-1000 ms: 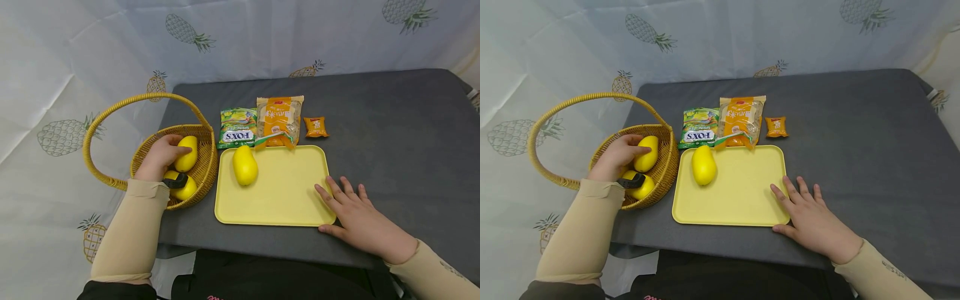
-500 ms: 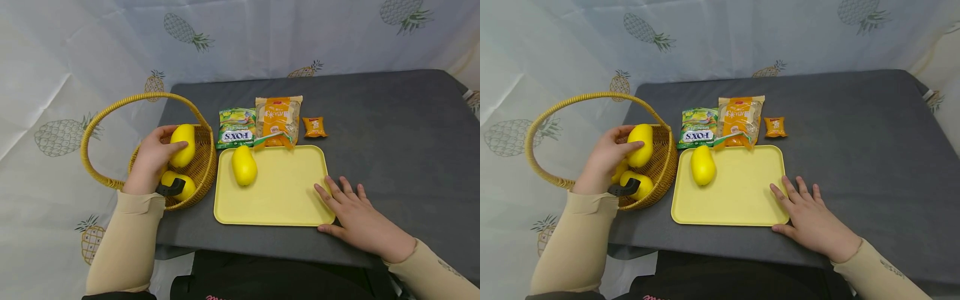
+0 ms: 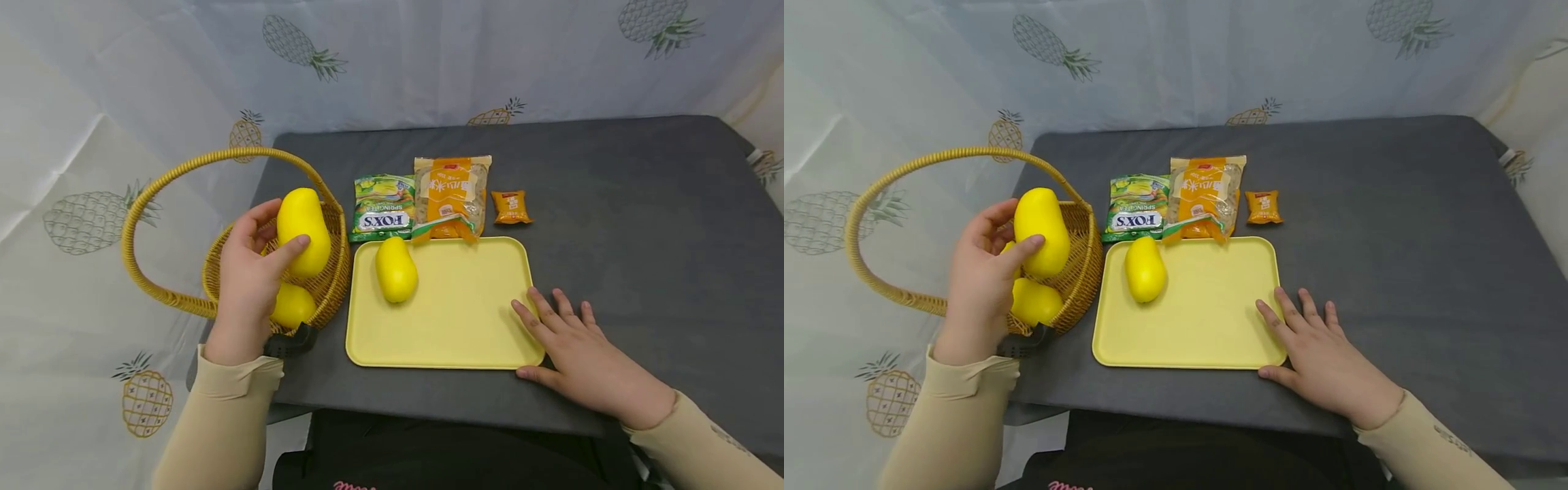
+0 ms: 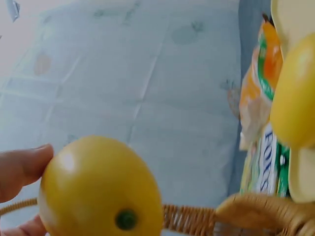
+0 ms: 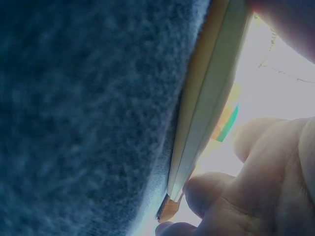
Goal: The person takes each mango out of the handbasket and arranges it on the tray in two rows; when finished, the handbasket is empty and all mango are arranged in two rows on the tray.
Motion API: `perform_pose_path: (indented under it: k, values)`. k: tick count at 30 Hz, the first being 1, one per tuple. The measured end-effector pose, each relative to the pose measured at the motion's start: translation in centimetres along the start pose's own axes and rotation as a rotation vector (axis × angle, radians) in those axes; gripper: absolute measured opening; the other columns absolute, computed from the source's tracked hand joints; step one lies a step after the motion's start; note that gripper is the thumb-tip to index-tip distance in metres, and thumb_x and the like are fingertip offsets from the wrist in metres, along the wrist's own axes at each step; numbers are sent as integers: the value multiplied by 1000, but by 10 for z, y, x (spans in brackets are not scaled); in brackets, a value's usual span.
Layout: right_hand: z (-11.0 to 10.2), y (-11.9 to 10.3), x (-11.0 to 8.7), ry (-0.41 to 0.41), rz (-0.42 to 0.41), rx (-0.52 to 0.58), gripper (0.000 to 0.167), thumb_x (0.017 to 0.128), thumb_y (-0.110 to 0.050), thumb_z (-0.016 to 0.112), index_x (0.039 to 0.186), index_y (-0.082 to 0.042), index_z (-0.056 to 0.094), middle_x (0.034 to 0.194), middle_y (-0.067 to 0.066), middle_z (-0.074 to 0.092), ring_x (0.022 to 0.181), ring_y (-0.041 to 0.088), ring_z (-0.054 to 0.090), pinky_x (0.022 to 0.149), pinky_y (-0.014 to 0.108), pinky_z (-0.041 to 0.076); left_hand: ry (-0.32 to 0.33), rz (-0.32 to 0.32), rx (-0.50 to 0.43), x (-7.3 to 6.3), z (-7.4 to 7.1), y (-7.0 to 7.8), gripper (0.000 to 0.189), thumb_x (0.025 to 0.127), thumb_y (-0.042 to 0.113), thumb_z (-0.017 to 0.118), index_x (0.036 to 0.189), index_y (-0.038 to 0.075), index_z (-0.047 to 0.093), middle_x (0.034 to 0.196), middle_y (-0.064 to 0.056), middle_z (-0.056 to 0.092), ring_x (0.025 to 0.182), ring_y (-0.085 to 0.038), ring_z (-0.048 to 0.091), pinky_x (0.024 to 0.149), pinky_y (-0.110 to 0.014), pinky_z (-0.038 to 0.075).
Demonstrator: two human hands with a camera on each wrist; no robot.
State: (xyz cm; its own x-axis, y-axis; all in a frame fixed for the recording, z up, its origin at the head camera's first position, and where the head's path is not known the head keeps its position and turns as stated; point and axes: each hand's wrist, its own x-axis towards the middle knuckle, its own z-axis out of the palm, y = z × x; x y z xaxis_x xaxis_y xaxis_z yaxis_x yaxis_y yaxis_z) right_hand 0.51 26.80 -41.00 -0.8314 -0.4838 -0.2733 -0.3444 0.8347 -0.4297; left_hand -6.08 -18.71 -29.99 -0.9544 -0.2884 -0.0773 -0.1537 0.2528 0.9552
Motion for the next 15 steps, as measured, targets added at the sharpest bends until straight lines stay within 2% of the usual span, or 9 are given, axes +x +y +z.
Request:
perform_pose_path:
  k: [3,7,10,15]
  values:
    - [0,-1,0,2,0,-7,107,96,-60,80,178,-21,24,186,19,8,166,60,6,125,86,5,12,83,-126,-13,12,-1,62,97,10,85,154,20,61,149,-3,60,132,-23,58,102,-29,56]
    - [1,-2,0,6,2,-12,106,96,-58,80,178,-21,24,186,19,9,166,60,7,125,86,6,-3,213,-280,-25,31,-8,63,95,-2,83,152,13,61,145,-6,59,128,-30,59,98,-28,60]
    - [1,-3,0,12,0,-9,105,97,-59,79,178,-21,25,186,18,9,166,61,7,125,85,6,-34,295,-341,-31,47,-14,65,92,-5,83,151,10,61,144,-6,59,125,-31,59,98,-31,58]
    - [0,-3,0,8,3,-4,105,97,-60,79,178,-21,24,186,18,9,166,60,6,125,85,5,-112,372,-337,-38,72,-17,66,89,-5,85,150,4,61,140,-4,61,122,-27,58,96,-34,54]
